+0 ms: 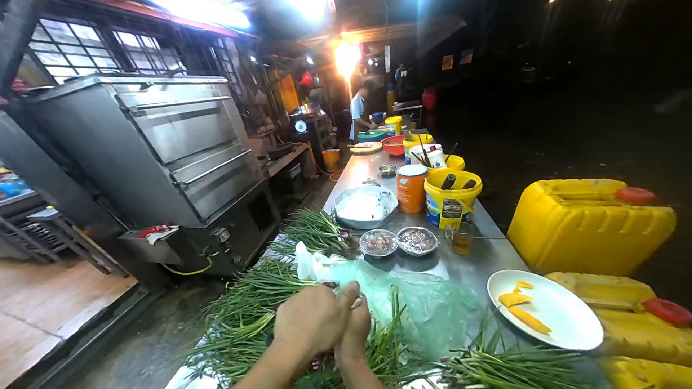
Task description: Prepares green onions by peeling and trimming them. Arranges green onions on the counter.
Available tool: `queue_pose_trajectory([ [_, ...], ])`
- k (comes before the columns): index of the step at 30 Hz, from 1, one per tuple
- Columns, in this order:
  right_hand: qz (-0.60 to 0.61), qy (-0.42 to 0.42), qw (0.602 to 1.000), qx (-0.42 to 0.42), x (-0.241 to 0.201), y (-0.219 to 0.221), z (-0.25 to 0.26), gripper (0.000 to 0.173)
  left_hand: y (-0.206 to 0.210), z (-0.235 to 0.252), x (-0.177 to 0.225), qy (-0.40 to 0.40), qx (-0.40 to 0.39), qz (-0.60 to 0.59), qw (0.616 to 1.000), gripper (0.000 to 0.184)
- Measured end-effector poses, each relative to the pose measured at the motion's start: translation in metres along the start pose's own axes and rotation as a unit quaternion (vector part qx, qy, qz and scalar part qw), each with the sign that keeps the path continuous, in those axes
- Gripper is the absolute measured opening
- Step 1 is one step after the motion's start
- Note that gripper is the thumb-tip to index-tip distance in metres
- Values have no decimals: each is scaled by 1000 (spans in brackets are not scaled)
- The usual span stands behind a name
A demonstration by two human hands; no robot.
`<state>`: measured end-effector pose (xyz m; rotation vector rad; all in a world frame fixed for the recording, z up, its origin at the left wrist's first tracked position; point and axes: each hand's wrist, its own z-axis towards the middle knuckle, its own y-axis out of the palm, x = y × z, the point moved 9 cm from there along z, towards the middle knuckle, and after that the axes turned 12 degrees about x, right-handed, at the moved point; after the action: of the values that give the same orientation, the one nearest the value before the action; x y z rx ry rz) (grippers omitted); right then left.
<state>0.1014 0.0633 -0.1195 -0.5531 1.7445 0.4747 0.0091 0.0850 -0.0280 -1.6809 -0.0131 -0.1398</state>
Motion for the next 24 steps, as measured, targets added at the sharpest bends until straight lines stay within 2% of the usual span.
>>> queue_pose_trajectory([
  [3, 168, 30, 985, -10, 45, -10, 33, 22, -9, 17, -55, -28, 58, -132, 989, 77],
  [6, 295, 128, 947, 2, 55, -30, 37, 23, 19, 27, -103, -22, 35, -180, 983, 56],
  [8, 346, 198, 917, 25, 57, -36, 37, 21, 47, 21, -105, 33, 13, -163, 986, 59],
  [10, 391, 253, 885, 22, 59, -35, 34, 20, 72, 12, -91, 108, 31, -128, 985, 79],
  [12, 423, 289, 859, 11, 58, -31, 29, 21, 85, 10, -81, 165, 97, -80, 978, 96],
  [13, 434, 295, 851, 7, 56, -29, 26, 20, 83, 11, -79, 184, 149, -63, 969, 93],
  [16, 468, 294, 833, -36, 50, -24, 18, 21, 55, 6, -78, 258, 334, -45, 905, 59],
  [18, 483, 286, 823, -89, 53, -18, 15, 26, 39, 0, -80, 306, 400, -34, 863, 47],
  [19, 471, 286, 828, -107, 61, -16, 14, 28, 39, 1, -84, 317, 404, -30, 857, 46],
  [20, 438, 284, 845, -115, 74, -16, 15, 28, 47, 6, -91, 318, 383, -23, 867, 50],
  [21, 382, 283, 872, -113, 92, -17, 16, 29, 61, 16, -101, 306, 330, -11, 893, 55],
  [23, 236, 297, 923, -59, 133, -30, 16, 36, 105, 38, -128, 252, 142, 15, 957, 74],
  [24, 177, 296, 938, -27, 149, -41, 15, 41, 124, 45, -143, 230, 79, 12, 970, 83],
])
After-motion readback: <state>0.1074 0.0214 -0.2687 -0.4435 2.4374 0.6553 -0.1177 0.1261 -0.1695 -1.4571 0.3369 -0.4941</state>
